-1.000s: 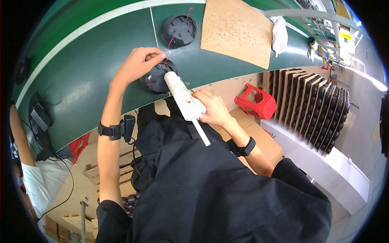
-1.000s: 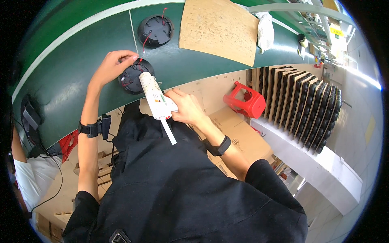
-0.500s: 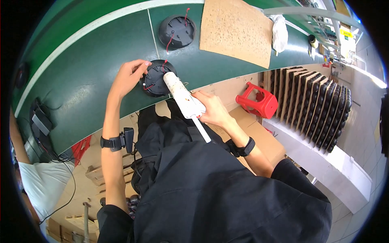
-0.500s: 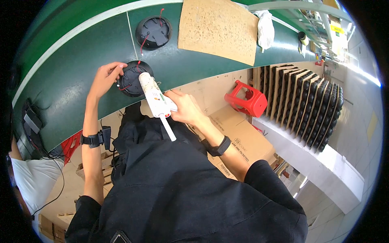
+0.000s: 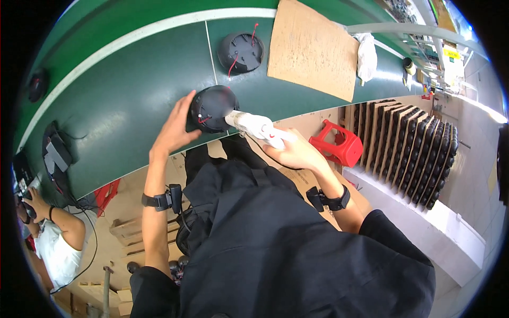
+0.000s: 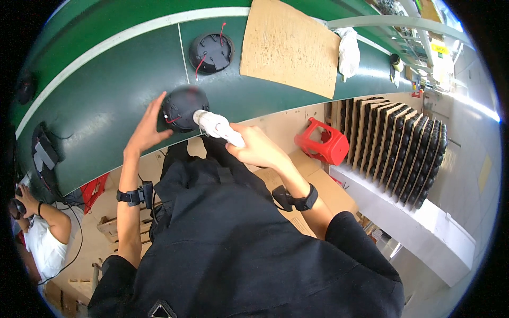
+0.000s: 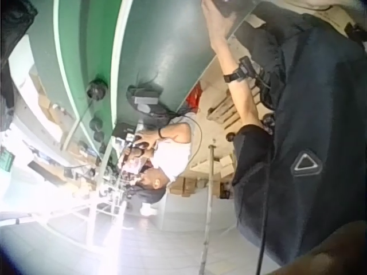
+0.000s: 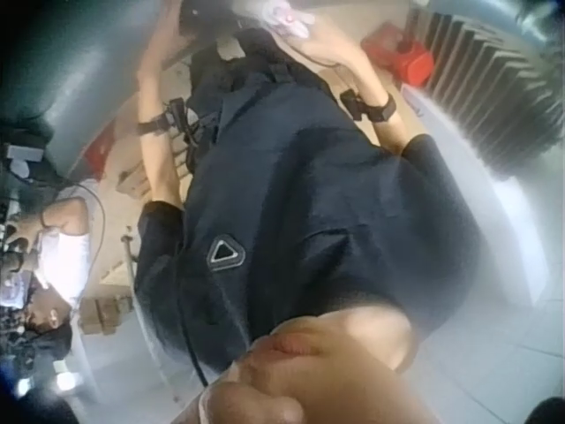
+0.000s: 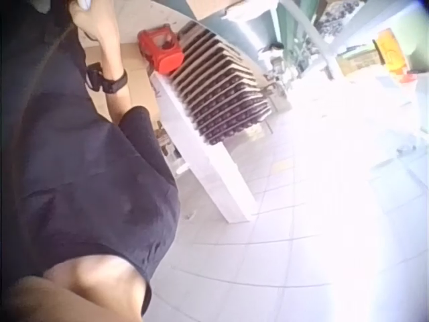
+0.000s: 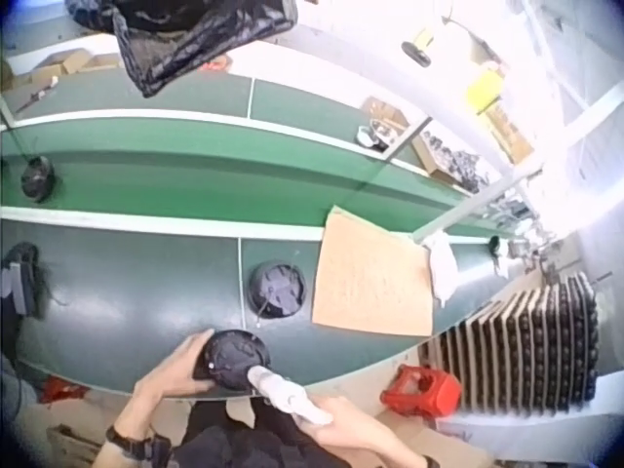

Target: Applying hot glue to electronic components and organizing them into boxes at an assembly line.

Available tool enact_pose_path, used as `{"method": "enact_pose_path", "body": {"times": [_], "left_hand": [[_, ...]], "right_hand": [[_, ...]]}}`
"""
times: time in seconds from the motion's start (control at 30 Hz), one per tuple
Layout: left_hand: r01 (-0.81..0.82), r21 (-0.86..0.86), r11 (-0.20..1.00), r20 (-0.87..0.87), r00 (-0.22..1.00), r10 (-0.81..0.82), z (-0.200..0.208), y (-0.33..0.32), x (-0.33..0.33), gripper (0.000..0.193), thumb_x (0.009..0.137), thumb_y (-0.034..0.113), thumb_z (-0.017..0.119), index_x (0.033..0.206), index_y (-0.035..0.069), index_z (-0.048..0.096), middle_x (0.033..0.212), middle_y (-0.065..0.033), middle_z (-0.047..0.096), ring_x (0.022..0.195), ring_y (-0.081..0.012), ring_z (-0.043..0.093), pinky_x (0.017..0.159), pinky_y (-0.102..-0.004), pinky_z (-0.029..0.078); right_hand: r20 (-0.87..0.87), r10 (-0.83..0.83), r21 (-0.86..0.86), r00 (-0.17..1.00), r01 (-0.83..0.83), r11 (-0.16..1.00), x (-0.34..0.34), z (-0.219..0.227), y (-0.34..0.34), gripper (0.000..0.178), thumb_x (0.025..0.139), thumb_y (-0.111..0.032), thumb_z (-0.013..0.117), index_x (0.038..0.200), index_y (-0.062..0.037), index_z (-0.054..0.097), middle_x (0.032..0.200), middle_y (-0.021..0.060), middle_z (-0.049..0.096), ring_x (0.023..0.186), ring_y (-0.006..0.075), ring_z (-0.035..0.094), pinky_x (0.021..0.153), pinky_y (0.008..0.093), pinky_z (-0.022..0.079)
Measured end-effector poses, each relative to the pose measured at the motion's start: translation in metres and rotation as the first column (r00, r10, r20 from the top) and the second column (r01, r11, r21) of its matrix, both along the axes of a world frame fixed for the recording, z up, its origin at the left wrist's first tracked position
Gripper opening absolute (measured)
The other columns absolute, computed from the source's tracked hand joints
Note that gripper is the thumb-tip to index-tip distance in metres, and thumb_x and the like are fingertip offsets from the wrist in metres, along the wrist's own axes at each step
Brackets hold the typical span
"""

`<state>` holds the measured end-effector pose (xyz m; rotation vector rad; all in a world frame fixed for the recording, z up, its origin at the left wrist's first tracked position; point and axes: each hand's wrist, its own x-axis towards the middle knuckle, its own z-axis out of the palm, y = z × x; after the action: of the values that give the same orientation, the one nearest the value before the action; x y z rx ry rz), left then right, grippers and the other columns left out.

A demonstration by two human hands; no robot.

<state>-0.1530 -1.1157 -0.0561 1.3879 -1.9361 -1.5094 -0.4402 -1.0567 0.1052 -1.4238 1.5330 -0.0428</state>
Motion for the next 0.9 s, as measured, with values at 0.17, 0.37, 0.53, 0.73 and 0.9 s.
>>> {"method": "enact_pose_path", "body": {"times": [0.17, 0.37, 0.53, 0.73, 0.9], "left_hand": [[0.084, -0.239, 0.967, -0.023, 0.995, -0.092, 0.002, -0.004, -0.032, 0.124, 0.054, 0.02, 0.092, 0.154, 0.01, 0.02, 0.155, -0.0168, 0.029, 0.144, -0.0355, 0.031, 0.119, -0.0427, 0.03], [-0.079, -0.213, 0.974, 0.025, 0.996, 0.086, 0.003, -0.019, -0.019, 0.118, 0.052, 0.027, 0.093, 0.15, 0.01, 0.029, 0.152, -0.0156, 0.033, 0.137, -0.0367, 0.04, 0.112, -0.0438, 0.04], [-0.444, -0.245, 0.862, -0.002, 0.889, 0.458, 0.01, -0.052, -0.007, 0.119, 0.058, 0.029, 0.091, 0.151, 0.004, 0.022, 0.148, -0.0241, 0.032, 0.131, -0.0399, 0.046, 0.108, -0.0443, 0.044], [-0.366, -0.288, 0.885, 0.001, 0.924, 0.382, -0.002, -0.09, -0.021, 0.118, 0.067, 0.038, 0.087, 0.149, -0.01, 0.016, 0.153, -0.0299, 0.024, 0.143, -0.0402, 0.03, 0.118, -0.0424, 0.027], [-0.325, -0.194, 0.926, 0.095, 0.933, 0.348, -0.02, -0.151, 0.099, 0.089, 0.082, 0.05, 0.071, 0.144, -0.004, 0.038, 0.147, -0.03, 0.041, 0.138, -0.04, 0.04, 0.114, -0.0435, 0.034]], "right_hand": [[0.086, -0.03, -0.257, 0.996, 0.051, 0.965, -0.04, -0.003, 0.027, 0.034, 0.085, -0.016, 0.067, 0.115, -0.0012, 0.064, 0.084, 0.0134, 0.068, 0.066, 0.0222, 0.062, 0.067, 0.0339, 0.051], [0.208, -0.531, 0.095, 0.822, 0.523, 0.847, -0.056, 0.02, 0.036, 0.036, 0.087, -0.007, 0.059, 0.123, -0.0084, 0.062, 0.083, 0.0007, 0.059, 0.053, 0.0062, 0.049, 0.05, 0.0232, 0.042], [0.377, -0.693, 0.126, 0.614, 0.707, 0.695, -0.061, -0.013, 0.051, 0.04, 0.09, -0.008, 0.059, 0.128, -0.0029, 0.05, 0.089, 0.0041, 0.061, 0.065, 0.0107, 0.06, 0.056, 0.028, 0.05], [0.354, -0.783, 0.236, 0.512, 0.761, 0.604, -0.078, -0.056, 0.047, 0.025, 0.095, -0.019, 0.063, 0.114, -0.0078, 0.052, 0.075, 0.0, 0.052, 0.054, 0.0102, 0.052, 0.045, 0.0253, 0.041], [0.351, -0.789, 0.307, 0.504, 0.734, 0.606, -0.061, -0.047, 0.027, 0.02, 0.093, -0.011, 0.061, 0.109, -0.0095, 0.05, 0.062, -0.0019, 0.042, 0.045, 0.0073, 0.039, 0.041, 0.0237, 0.033]]}}
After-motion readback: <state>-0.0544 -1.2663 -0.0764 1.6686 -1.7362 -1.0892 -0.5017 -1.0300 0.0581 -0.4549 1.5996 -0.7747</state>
